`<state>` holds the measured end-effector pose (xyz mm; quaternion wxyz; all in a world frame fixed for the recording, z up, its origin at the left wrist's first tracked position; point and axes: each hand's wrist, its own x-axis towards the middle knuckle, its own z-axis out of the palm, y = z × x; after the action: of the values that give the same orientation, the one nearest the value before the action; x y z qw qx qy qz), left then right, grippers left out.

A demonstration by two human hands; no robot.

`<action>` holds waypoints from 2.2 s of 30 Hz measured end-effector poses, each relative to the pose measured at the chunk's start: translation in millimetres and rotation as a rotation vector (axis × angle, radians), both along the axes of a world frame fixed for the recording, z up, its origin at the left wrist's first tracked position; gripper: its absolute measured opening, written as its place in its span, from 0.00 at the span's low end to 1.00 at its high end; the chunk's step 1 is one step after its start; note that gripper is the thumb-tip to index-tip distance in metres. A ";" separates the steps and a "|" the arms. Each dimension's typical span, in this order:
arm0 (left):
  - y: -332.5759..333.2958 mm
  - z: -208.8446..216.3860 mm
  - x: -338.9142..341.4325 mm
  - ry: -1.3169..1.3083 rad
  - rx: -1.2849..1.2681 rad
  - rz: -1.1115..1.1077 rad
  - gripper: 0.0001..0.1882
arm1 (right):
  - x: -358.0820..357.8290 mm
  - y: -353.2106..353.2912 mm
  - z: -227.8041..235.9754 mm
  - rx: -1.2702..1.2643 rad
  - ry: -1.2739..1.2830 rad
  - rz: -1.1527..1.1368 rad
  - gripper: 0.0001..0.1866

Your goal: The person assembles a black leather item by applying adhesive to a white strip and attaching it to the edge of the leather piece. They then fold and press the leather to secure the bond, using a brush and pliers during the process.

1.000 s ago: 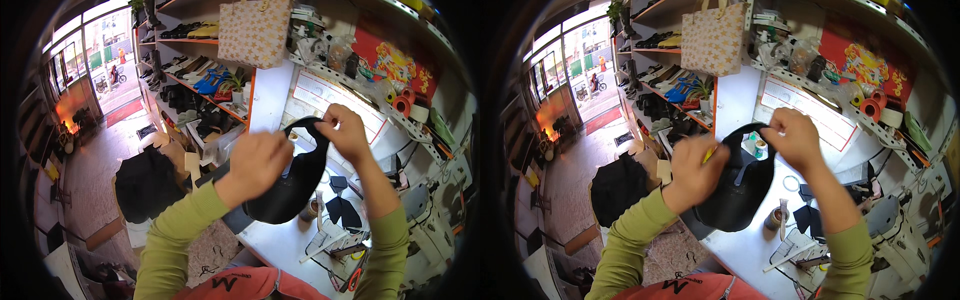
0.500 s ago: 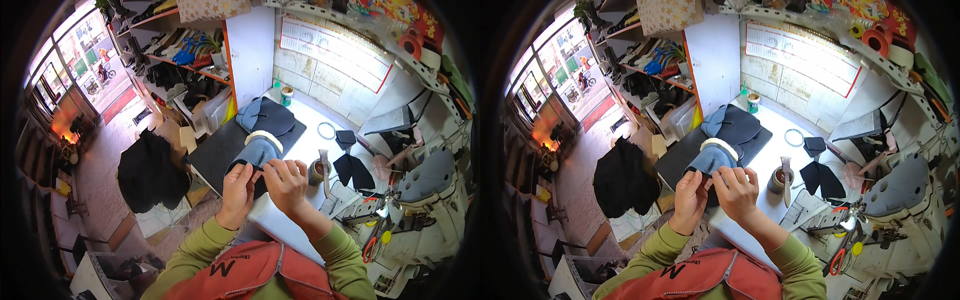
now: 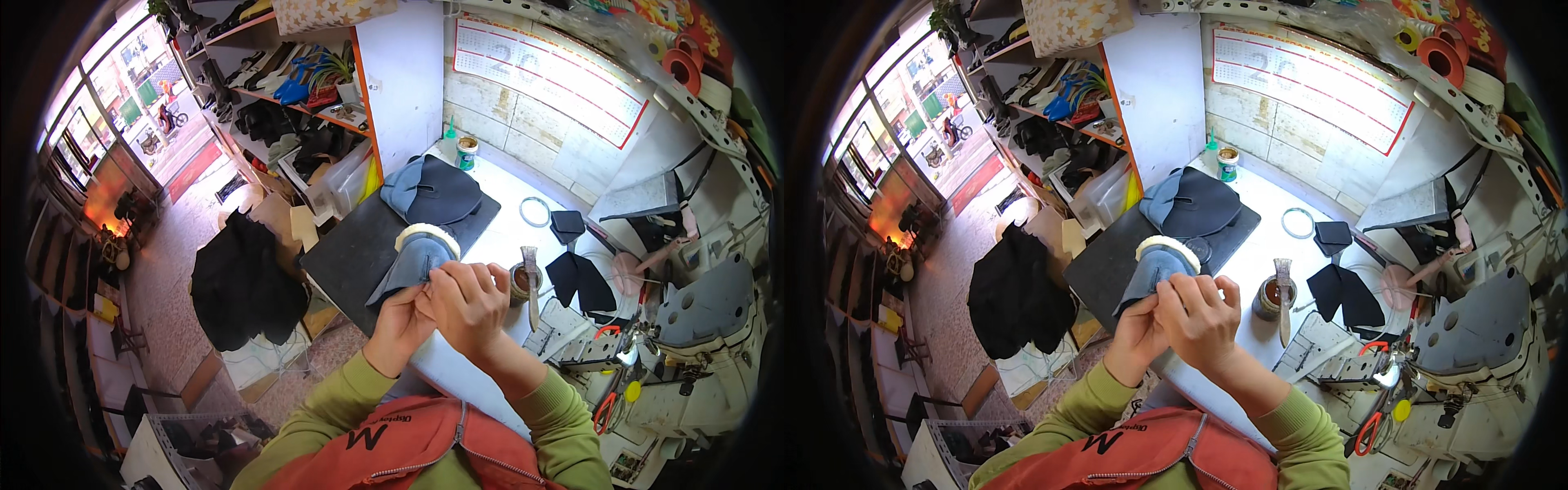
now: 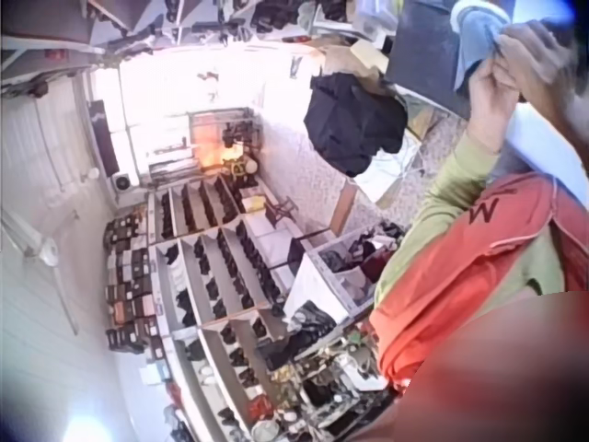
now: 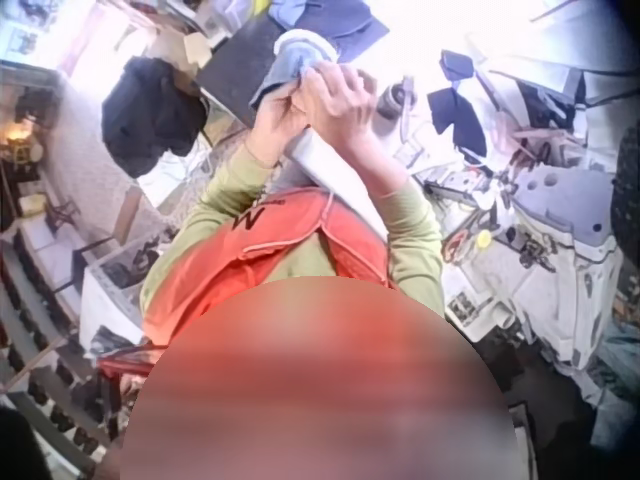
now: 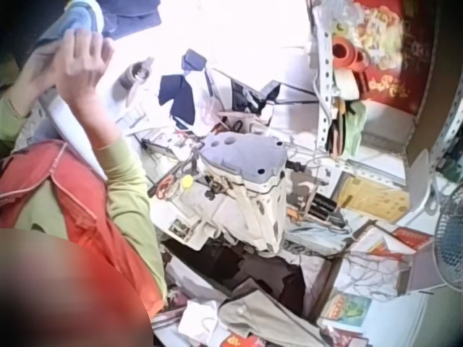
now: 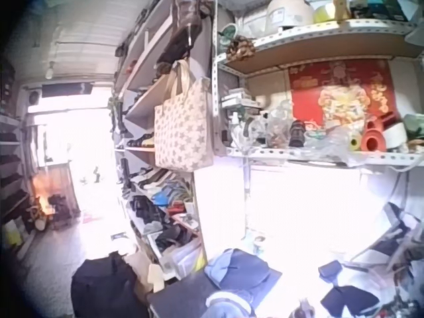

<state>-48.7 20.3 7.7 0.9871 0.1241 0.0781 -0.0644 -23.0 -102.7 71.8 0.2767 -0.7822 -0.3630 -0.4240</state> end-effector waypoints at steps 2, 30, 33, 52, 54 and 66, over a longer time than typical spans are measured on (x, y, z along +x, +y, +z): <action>-4.5 -19.4 11.8 -0.048 0.078 0.077 0.10 | -4.7 2.0 -3.2 0.017 -0.038 0.019 0.09; 9.8 51.8 44.3 -0.426 0.264 0.262 0.10 | -20.4 -17.4 16.6 0.231 0.654 0.355 0.06; 7.6 58.5 36.6 -0.403 0.325 0.247 0.08 | 20.5 -26.5 20.8 0.120 0.995 0.421 0.08; 28.2 63.8 8.1 -0.883 1.953 0.115 0.20 | 44.6 -35.7 38.1 0.171 1.244 0.807 0.07; 46.8 13.0 8.1 -0.733 1.576 -0.030 0.20 | 45.2 -31.2 23.8 0.274 1.136 0.840 0.07; 75.1 -3.3 -27.0 -0.208 0.018 0.028 0.33 | 24.4 -31.5 -8.7 0.582 1.579 0.878 0.07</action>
<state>-75.7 95.4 4.4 0.9895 0.1377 -0.0224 -0.0366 1.4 -134.2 63.1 0.7610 -0.5370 -0.2127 0.2955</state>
